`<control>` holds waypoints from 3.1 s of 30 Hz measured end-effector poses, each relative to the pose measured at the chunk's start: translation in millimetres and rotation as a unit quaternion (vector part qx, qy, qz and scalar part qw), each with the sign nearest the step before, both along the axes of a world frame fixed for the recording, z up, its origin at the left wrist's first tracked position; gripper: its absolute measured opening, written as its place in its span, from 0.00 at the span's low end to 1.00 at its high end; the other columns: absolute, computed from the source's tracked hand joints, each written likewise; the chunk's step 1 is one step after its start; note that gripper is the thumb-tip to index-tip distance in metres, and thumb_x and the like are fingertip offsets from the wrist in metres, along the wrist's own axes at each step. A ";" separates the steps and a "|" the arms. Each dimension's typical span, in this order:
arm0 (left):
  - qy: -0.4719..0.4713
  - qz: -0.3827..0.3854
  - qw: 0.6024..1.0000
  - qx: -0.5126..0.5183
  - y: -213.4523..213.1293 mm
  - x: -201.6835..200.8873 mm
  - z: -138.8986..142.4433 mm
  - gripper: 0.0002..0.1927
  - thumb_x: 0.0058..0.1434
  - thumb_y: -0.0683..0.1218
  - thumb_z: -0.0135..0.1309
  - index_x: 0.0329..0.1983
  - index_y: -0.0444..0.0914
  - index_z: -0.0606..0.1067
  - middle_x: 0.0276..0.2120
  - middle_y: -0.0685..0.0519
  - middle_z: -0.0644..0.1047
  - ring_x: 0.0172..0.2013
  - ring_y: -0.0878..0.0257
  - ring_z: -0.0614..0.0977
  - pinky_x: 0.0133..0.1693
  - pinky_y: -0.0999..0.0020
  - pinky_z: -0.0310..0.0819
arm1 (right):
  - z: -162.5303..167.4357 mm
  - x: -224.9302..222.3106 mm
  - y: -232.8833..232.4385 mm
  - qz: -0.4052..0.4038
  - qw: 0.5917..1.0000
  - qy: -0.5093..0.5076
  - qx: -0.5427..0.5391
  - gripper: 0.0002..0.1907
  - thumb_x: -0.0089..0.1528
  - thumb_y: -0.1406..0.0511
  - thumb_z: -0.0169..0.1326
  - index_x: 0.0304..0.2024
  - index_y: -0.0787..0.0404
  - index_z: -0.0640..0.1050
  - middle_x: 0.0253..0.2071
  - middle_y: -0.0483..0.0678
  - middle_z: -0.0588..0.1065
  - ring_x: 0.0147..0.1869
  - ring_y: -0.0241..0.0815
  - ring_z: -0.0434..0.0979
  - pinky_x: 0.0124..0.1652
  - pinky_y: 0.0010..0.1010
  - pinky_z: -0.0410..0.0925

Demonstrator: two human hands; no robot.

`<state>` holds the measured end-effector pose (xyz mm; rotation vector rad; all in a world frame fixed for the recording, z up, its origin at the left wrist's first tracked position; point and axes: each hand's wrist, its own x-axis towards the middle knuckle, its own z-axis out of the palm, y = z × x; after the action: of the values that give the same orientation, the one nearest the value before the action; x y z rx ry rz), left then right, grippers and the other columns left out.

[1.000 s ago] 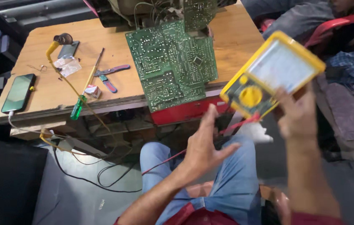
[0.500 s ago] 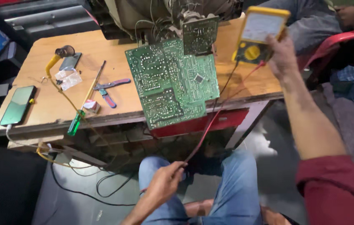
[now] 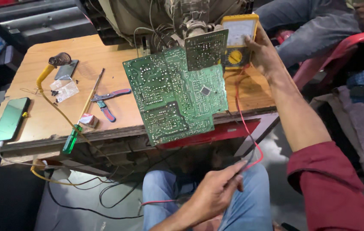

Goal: The person sits at a repair bench and tests a large green circuit board using a multimeter, touching the red and black probes to various points on the board. They reposition the board, adjust the multimeter, and continue probing different solder points across the board.

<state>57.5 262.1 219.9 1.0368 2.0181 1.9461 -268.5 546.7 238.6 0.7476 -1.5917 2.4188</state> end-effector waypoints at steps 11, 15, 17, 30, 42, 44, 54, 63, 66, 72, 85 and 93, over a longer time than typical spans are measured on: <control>-0.081 0.046 0.996 0.010 18.7 -10.2 -3.3 0.17 0.74 0.40 0.47 0.64 0.35 0.73 0.27 0.51 0.80 0.26 0.69 0.77 0.30 0.73 0.72 | -11.9 -3.2 14.1 -0.036 0.993 -0.104 0.032 0.21 0.71 0.69 0.53 0.65 0.68 0.68 0.58 0.50 0.77 0.62 0.42 0.78 0.61 0.35 0.73; -0.073 0.057 0.996 0.010 21.6 -9.9 0.8 0.17 0.74 0.41 0.47 0.64 0.36 0.73 0.27 0.52 0.80 0.24 0.72 0.74 0.27 0.74 0.68 | -18.6 3.4 22.2 -0.114 0.976 -0.165 0.087 0.21 0.70 0.64 0.55 0.63 0.66 0.73 0.50 0.49 0.77 0.45 0.42 0.77 0.34 0.32 0.67; -0.075 0.058 0.995 0.019 23.3 -8.8 5.1 0.17 0.74 0.41 0.47 0.65 0.36 0.73 0.27 0.53 0.80 0.23 0.73 0.72 0.26 0.75 0.66 | -21.1 6.4 29.8 -0.108 0.977 -0.152 0.101 0.21 0.69 0.62 0.55 0.63 0.63 0.71 0.51 0.46 0.77 0.47 0.36 0.79 0.38 0.28 0.72; -0.257 0.041 0.960 0.102 19.1 -17.0 30.1 0.17 0.75 0.46 0.39 0.63 0.34 0.65 0.32 0.51 0.81 0.17 0.74 0.70 0.20 0.78 0.63 | -31.8 317.4 -46.0 -0.393 0.899 0.013 0.193 0.05 0.73 0.69 0.51 0.46 0.65 0.76 0.35 0.43 0.75 0.33 0.28 0.71 0.34 0.20 0.63; 0.015 0.104 0.992 -0.069 11.6 1.3 31.8 0.10 0.75 0.42 0.46 0.56 0.34 0.68 0.28 0.47 0.80 0.29 0.63 0.83 0.29 0.66 0.75 | -24.6 328.7 -77.9 -0.170 0.937 -0.080 0.295 0.09 0.69 0.65 0.54 0.41 0.66 0.81 0.32 0.41 0.76 0.36 0.27 0.74 0.36 0.22 0.68; 0.008 0.097 0.993 -0.060 16.1 -0.3 36.6 0.10 0.73 0.42 0.46 0.55 0.34 0.67 0.25 0.47 0.79 0.26 0.61 0.82 0.28 0.64 0.74 | -23.6 319.4 -76.6 -0.130 0.953 -0.140 0.236 0.12 0.71 0.64 0.53 0.38 0.66 0.80 0.30 0.40 0.73 0.33 0.26 0.70 0.34 0.22 0.65; -0.044 0.077 0.994 -0.058 9.5 -6.0 41.8 0.09 0.71 0.45 0.51 0.41 0.33 0.72 0.21 0.52 0.76 0.24 0.67 0.79 0.28 0.68 0.72 | 28.3 240.8 -0.8 -0.116 0.957 -0.212 -0.158 0.13 0.74 0.57 0.54 0.39 0.59 0.76 0.27 0.40 0.67 0.26 0.33 0.63 0.27 0.26 0.53; -0.006 0.057 0.998 0.002 15.5 -65.4 61.8 0.13 0.73 0.47 0.48 0.41 0.33 0.78 0.22 0.59 0.72 0.25 0.74 0.71 0.28 0.73 0.66 | 52.3 257.6 -53.6 0.007 0.968 -0.214 0.131 0.19 0.71 0.53 0.52 0.46 0.62 0.80 0.26 0.40 0.68 0.29 0.31 0.67 0.30 0.24 0.63; -0.011 0.051 0.999 0.012 17.4 -68.1 62.0 0.13 0.73 0.48 0.49 0.42 0.33 0.78 0.26 0.59 0.75 0.27 0.75 0.73 0.29 0.75 0.72 | 56.1 261.3 -59.7 -0.021 0.975 -0.191 0.113 0.16 0.73 0.55 0.54 0.42 0.62 0.78 0.27 0.39 0.67 0.29 0.31 0.65 0.29 0.23 0.59; -0.156 0.019 0.987 -0.025 5.7 -54.5 46.0 0.15 0.69 0.48 0.51 0.44 0.31 0.80 0.29 0.56 0.79 0.26 0.70 0.75 0.28 0.72 0.73 | 104.9 218.6 5.7 -0.123 0.978 -0.137 -0.095 0.16 0.76 0.54 0.52 0.43 0.58 0.78 0.29 0.40 0.69 0.30 0.33 0.65 0.31 0.27 0.58; -0.118 0.035 0.991 0.056 10.7 -54.7 51.2 0.14 0.70 0.48 0.54 0.42 0.31 0.80 0.34 0.55 0.78 0.36 0.71 0.78 0.37 0.74 0.75 | 82.9 257.4 -74.6 -0.009 0.961 -0.194 0.195 0.19 0.71 0.55 0.49 0.43 0.65 0.80 0.24 0.38 0.66 0.24 0.27 0.64 0.25 0.21 0.59; -0.028 0.085 0.994 0.059 4.3 -58.1 49.9 0.11 0.67 0.45 0.57 0.41 0.30 0.80 0.32 0.56 0.72 0.25 0.73 0.74 0.27 0.74 0.71 | 102.0 250.1 -63.2 -0.104 0.969 -0.189 0.122 0.17 0.72 0.55 0.48 0.44 0.62 0.78 0.27 0.40 0.68 0.27 0.29 0.65 0.27 0.22 0.60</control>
<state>-0.6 266.4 269.8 0.8474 2.0440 2.1757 -18.3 483.5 340.6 0.1326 -2.0173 2.3348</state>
